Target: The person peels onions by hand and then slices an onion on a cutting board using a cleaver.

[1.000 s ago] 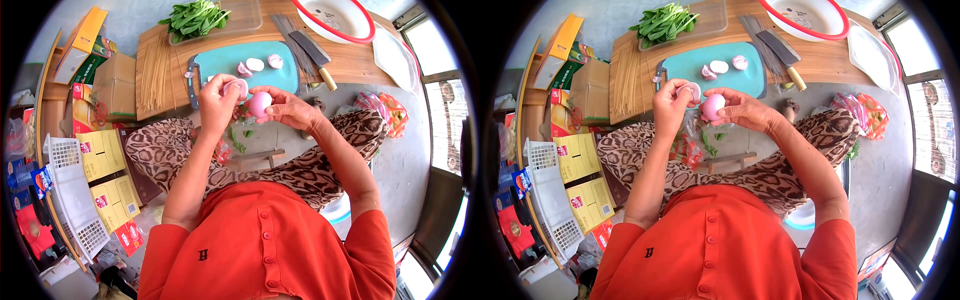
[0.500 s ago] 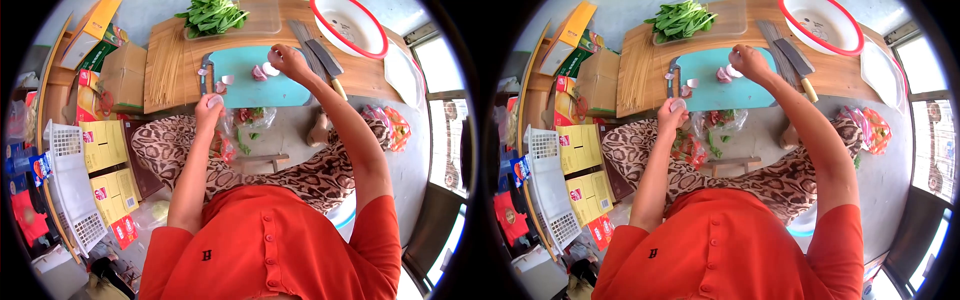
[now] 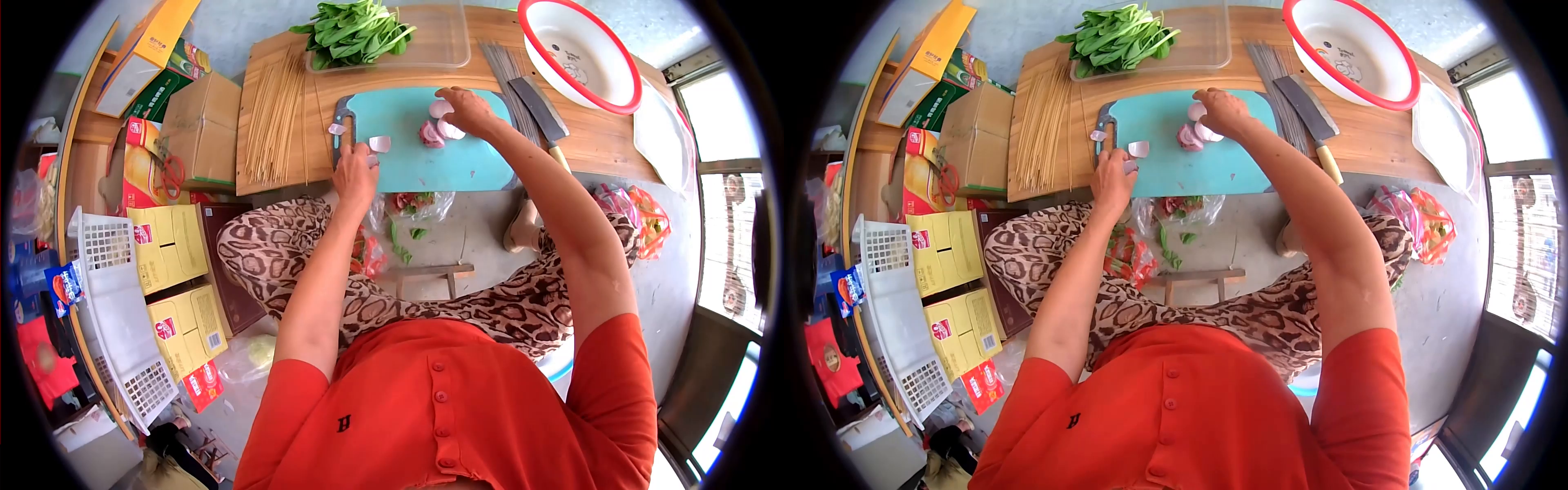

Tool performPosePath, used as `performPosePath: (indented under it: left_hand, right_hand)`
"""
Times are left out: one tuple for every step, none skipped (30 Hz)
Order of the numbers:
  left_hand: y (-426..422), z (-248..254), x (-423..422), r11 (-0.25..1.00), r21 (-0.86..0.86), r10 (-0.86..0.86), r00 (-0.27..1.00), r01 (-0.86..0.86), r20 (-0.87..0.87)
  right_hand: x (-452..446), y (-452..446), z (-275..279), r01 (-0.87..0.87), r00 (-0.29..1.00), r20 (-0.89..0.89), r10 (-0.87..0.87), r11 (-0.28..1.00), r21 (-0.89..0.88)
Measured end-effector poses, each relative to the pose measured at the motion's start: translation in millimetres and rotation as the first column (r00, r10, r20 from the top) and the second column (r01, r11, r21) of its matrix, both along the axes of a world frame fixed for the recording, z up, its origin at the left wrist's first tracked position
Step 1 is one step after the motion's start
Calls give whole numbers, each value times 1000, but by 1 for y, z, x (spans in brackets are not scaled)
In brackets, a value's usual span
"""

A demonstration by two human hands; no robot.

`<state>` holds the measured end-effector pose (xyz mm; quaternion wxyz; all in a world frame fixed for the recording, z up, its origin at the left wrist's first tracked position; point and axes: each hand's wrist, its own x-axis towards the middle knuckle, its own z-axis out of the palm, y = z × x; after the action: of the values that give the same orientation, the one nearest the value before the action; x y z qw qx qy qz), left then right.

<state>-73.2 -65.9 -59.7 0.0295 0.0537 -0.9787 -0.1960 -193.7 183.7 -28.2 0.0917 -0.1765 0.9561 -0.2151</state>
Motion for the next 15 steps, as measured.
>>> performPosePath:
  left_hand:
    - [1,-1,1,1000,-7,-4,1000,3,-29]
    - [0,-1,1,1000,-7,-7,1000,7,-29]
    - [-2,-3,1,999,45,-3,1000,4,-10]
    - [-4,-5,0,995,97,-1,1000,0,9]
    - [-7,-10,-2,995,99,-6,1000,5,8]
    - [-12,-18,-7,959,283,22,999,-34,44]
    - [-14,-21,-13,887,455,42,995,-78,90]
    - [-15,-24,-19,866,494,50,996,-83,80]
    - [-11,-17,-22,865,495,49,995,-83,82]
    - [-5,-4,-24,884,459,66,996,-88,64]
    - [-1,6,-27,902,422,83,996,-94,43]
    - [1,4,-29,939,338,57,998,-61,20]
    - [1,0,-32,940,337,54,998,-57,19]
    - [1,-5,-33,975,223,16,1000,-14,-8]
    - [3,-5,-33,994,104,-24,999,27,-29]
  right_hand:
    - [1,1,2,-4,1000,24,5,999,-32]
    - [3,4,5,0,1000,24,1,999,-32]
    - [5,8,10,29,1000,13,-28,997,-65]
    - [8,12,16,58,998,1,-58,994,-98]
    - [11,18,21,63,998,0,-64,993,-96]
    - [14,27,23,50,998,-37,-55,992,-115]
    - [22,31,34,38,996,-71,-47,990,-133]
    - [31,38,46,45,998,-32,-51,988,-148]
    - [39,42,52,47,998,-30,-52,988,-146]
    - [46,49,54,34,999,-32,-39,986,-162]
    - [53,55,56,20,999,-37,-27,984,-179]
    - [61,58,58,23,999,-33,-31,976,-217]
    - [68,61,59,26,999,-34,-35,976,-218]
    - [76,64,61,0,999,-47,-11,972,-234]
    - [82,67,62,-27,998,-61,12,968,-248]
